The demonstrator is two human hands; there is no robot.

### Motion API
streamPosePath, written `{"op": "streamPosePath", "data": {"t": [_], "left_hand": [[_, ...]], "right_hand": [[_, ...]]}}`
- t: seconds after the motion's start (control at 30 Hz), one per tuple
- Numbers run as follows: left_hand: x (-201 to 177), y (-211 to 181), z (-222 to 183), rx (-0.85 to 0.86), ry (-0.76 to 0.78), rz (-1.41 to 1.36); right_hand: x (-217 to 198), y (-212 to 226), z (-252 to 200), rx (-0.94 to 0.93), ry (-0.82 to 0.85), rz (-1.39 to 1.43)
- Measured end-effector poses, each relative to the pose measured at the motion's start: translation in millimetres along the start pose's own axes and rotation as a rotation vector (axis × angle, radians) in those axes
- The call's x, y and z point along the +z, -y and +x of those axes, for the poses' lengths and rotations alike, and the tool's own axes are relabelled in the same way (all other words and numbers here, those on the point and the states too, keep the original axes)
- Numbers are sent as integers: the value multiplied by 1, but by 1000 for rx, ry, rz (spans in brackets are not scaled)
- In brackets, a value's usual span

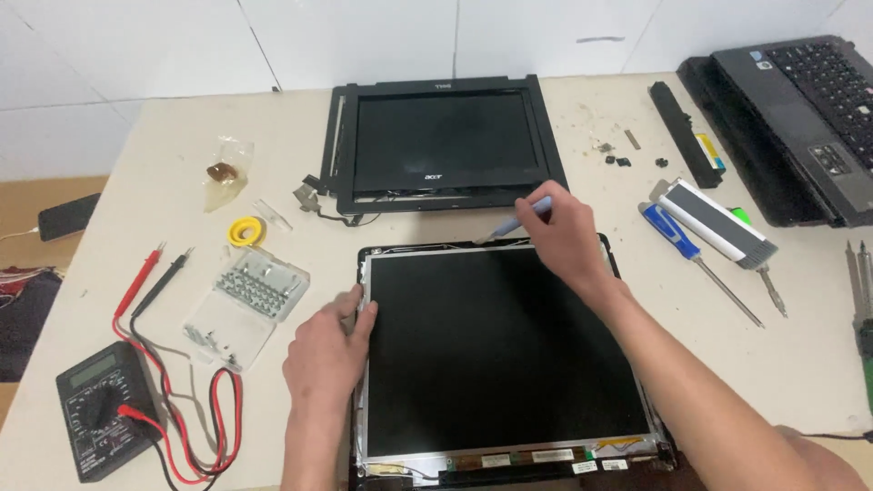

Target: Removing the plastic bezel and the LCD panel from a laptop lid assembly using prying tools.

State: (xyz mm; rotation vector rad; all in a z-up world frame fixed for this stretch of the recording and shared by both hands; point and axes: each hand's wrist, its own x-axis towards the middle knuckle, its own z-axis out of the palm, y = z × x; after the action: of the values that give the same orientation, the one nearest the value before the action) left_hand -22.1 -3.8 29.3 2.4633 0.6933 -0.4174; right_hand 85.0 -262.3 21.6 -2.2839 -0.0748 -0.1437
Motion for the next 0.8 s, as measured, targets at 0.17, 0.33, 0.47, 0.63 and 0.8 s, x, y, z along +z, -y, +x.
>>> {"op": "streamPosePath", "data": {"t": [0.17,0.33,0.47,0.63,0.8], "left_hand": [[-2,0,-1,-30,10,3],[-2,0,-2,-36,11,0],[-3,-4,-6,18,-52,-68],[-4,0,-9,43,-62,-107],[-3,1,-10,47,-77,-133]], "right_hand": [[-6,2,2,73,44,-44],[-25,2,11,241,95,-147],[-24,-1,10,99,23,-170],[-17,7,8,-54,-136,-151],[23,18,-1,-44,-47,40]]}}
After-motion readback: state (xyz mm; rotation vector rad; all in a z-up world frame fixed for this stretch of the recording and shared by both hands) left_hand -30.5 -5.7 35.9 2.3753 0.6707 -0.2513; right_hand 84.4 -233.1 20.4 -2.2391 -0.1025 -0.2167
